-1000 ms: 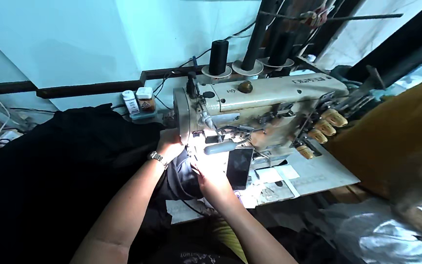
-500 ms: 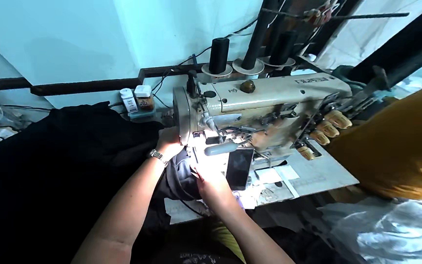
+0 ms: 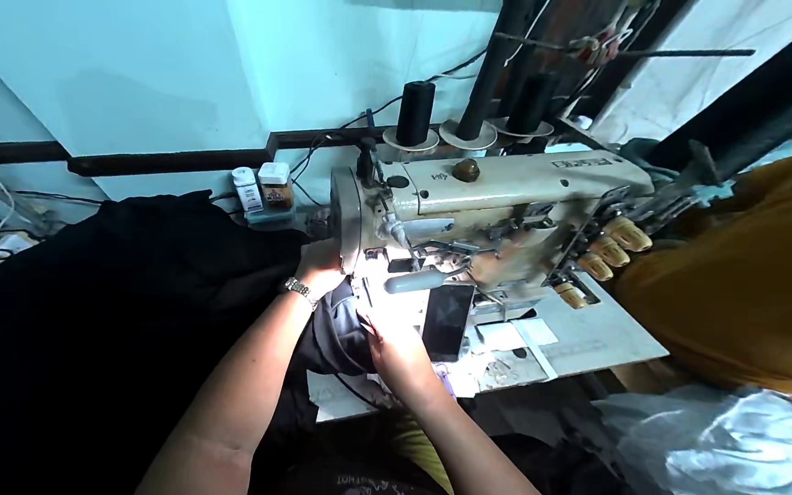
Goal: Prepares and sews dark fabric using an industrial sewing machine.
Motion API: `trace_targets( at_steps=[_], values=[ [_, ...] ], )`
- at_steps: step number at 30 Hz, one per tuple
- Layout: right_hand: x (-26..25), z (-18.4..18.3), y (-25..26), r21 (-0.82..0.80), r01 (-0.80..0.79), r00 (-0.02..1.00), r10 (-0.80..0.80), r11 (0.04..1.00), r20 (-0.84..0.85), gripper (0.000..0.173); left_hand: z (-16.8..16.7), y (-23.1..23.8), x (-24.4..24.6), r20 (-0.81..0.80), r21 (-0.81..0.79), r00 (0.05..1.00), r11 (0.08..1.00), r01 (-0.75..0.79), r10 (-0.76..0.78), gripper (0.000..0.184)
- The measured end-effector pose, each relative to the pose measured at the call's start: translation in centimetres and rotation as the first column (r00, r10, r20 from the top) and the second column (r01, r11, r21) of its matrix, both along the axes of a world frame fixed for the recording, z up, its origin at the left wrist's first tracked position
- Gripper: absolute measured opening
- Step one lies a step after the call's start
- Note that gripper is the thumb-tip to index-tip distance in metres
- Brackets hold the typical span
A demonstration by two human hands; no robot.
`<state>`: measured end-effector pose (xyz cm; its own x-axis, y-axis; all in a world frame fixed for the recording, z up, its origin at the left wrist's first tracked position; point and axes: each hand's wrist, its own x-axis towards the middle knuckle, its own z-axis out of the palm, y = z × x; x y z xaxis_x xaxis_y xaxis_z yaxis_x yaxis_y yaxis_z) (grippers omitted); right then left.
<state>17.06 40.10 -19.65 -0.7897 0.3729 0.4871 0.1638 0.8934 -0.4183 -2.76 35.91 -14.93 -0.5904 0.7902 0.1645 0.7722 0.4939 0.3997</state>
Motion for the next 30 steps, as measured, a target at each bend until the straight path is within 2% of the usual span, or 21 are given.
trace_targets(
  at_steps=[11,15,17,19,21,25,27,30],
  values=[
    [0.6,-0.1,-0.4,-0.105,-0.002,0.999,0.007,0.994,0.05,0.033,0.5,-0.3,0.5,-0.002,-0.018,1.0,1.0,-0.015,0.015,0.027],
    [0.6,0.0,-0.3,-0.182,-0.005,0.992,0.027,0.983,0.119,0.035,0.0,-0.2,-0.1,0.003,-0.018,1.0,1.0,-0.007,0.007,0.027],
    [0.7,0.0,0.0,-0.191,-0.009,0.99,0.036,0.982,0.139,0.035,-0.5,-0.9,-0.3,-0.057,0.084,0.998,0.996,0.008,-0.003,0.024],
    [1.0,0.0,-0.1,-0.191,-0.016,0.988,0.045,0.982,0.148,0.036,-0.7,-3.0,0.7,-0.201,0.171,0.978,0.985,-0.026,0.06,0.021],
    [1.4,-0.3,-0.5,-0.168,-0.03,0.995,0.046,0.985,0.092,0.034,0.1,-6.0,4.0,-0.244,0.155,0.966,0.987,-0.047,0.085,0.03],
    [1.6,-1.4,-0.6,-0.103,-0.039,0.998,0.034,0.994,-0.046,0.031,-2.7,-9.4,8.4,-0.314,0.139,0.946,0.981,0.134,-0.085,0.033],
    [1.5,-1.4,-0.5,-0.087,-0.036,0.998,0.032,0.996,-0.052,0.031,-3.8,-9.4,7.7,-0.345,0.182,0.933,0.968,0.172,-0.101,0.033],
    [1.0,-0.7,-0.2,-0.095,-0.023,1.0,0.023,0.995,-0.001,0.032,-3.5,-8.6,5.9,-0.291,0.193,0.952,0.969,0.156,-0.095,0.033]
  ],
)
